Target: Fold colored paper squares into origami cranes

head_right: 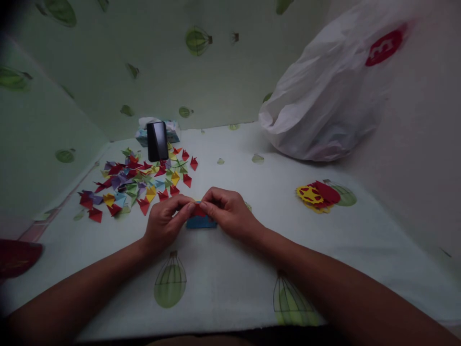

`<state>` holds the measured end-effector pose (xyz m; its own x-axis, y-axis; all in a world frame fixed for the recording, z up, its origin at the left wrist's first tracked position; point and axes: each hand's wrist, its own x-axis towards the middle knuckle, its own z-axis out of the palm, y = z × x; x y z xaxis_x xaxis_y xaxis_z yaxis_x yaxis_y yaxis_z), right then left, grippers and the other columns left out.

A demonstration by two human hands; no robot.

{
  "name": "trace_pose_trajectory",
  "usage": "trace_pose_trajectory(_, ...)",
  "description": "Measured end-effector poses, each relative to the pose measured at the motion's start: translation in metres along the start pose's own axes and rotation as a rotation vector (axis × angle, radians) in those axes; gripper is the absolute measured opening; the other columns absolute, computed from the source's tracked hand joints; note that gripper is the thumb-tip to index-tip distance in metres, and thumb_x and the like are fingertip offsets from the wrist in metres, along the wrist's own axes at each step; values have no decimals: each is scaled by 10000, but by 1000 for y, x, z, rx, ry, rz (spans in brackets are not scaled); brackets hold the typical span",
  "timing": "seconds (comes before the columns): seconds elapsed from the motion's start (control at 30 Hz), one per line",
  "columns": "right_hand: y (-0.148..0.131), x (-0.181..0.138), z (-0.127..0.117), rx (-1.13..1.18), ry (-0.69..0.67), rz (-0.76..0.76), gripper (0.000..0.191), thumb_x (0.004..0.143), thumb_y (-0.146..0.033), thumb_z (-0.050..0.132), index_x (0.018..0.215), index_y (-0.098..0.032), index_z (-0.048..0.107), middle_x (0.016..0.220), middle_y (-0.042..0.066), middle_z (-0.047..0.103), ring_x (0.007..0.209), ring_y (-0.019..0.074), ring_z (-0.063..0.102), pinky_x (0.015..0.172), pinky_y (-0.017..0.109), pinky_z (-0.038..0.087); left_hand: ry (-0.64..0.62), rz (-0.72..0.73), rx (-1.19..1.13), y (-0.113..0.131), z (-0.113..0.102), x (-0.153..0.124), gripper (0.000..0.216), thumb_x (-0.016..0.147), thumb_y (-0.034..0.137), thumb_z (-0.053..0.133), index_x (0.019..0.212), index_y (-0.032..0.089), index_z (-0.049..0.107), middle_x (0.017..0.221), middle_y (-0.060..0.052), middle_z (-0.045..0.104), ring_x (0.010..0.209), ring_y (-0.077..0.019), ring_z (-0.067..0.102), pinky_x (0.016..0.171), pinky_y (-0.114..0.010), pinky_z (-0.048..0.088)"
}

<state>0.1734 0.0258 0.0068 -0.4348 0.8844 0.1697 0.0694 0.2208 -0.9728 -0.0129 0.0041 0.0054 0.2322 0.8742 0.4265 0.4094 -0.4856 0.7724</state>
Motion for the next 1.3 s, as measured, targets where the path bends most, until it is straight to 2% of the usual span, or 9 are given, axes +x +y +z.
trace_pose_trajectory(0.13, -2, -1, -1, -50, 48, -39, 196, 891, -289, 595, 732, -174, 595, 630, -7, 593, 583, 121, 540, 570, 259, 422, 35, -140, -186, -1, -1, 0, 222, 962, 303, 518, 897, 164, 679, 683, -8, 673, 643, -124, 632, 626, -234, 495)
trace_pose_trajectory(0.23, -2, -2, -2, -96, 59, -61, 201, 898, -286, 589, 731, -175, 598, 630, -4, 595, 582, 121, 533, 566, 256, 415, 19, -175, -252, -2, -1, 1, 187, 916, 329, 596, 893, 162, 676, 729, -19, 692, 674, -133, 640, 641, -242, 504)
trace_pose_trajectory(0.47, 2, -1, -1, -160, 8, -99, 195, 906, -267, 578, 740, -181, 635, 632, 0, 621, 582, 128, 562, 569, 257, 426, -13, -203, -190, 0, 2, 2, 157, 837, 292, 670, 743, 167, 656, 680, -14, 665, 613, -121, 582, 584, -237, 456)
trace_pose_trajectory(0.77, 5, 4, -3, 84, -70, 48, 285, 926, -390, 548, 753, -172, 614, 613, -2, 613, 554, 126, 574, 573, 272, 464, -63, -395, -398, -7, 3, 6, 208, 809, 349, 681, 749, 163, 609, 637, 20, 598, 584, -105, 538, 567, -228, 428)
trace_pose_trajectory(0.9, 6, 6, -4, 130, -78, 124, 244, 840, -371, 659, 719, -163, 618, 593, -18, 581, 523, 105, 528, 523, 248, 426, -95, -405, -401, -9, 4, 6, 207, 808, 338, 692, 755, 158, 605, 641, 20, 597, 588, -102, 547, 566, -220, 435)
trace_pose_trajectory(1.0, 6, 7, -4, 181, -6, 168, 233, 817, -341, 671, 676, -170, 599, 549, -34, 561, 487, 96, 505, 493, 239, 405, -60, -347, -441, -12, 5, 5, 196, 839, 331, 677, 934, 170, 619, 769, 1, 642, 668, -113, 605, 629, -229, 495)
trace_pose_trajectory(1.1, 7, 7, -1, 284, 122, 178, 250, 808, -348, 678, 659, -178, 571, 531, -43, 561, 465, 91, 495, 478, 235, 401, -49, -146, -359, -17, 5, 5, 334, 831, 275, 703, 1135, 215, 577, 1004, -37, 653, 789, -129, 651, 752, -275, 547)
trace_pose_trajectory(1.2, 8, 5, 2, 386, 204, 190, 271, 795, -368, 699, 663, -174, 562, 544, -42, 568, 466, 85, 494, 481, 231, 398, -100, 94, -123, -21, 5, 5, 273, 847, 225, 686, 1111, 229, 614, 1103, -72, 636, 895, -159, 651, 817, -319, 559)
trace_pose_trajectory(1.3, 9, 3, 7, 424, 235, 209, 278, 792, -379, 710, 678, -170, 565, 565, -37, 579, 480, 83, 506, 501, 234, 404, -15, 217, 78, -21, 6, 5, 134, 876, 218, 655, 1009, 237, 659, 1095, -74, 644, 1007, -188, 636, 873, -358, 551)
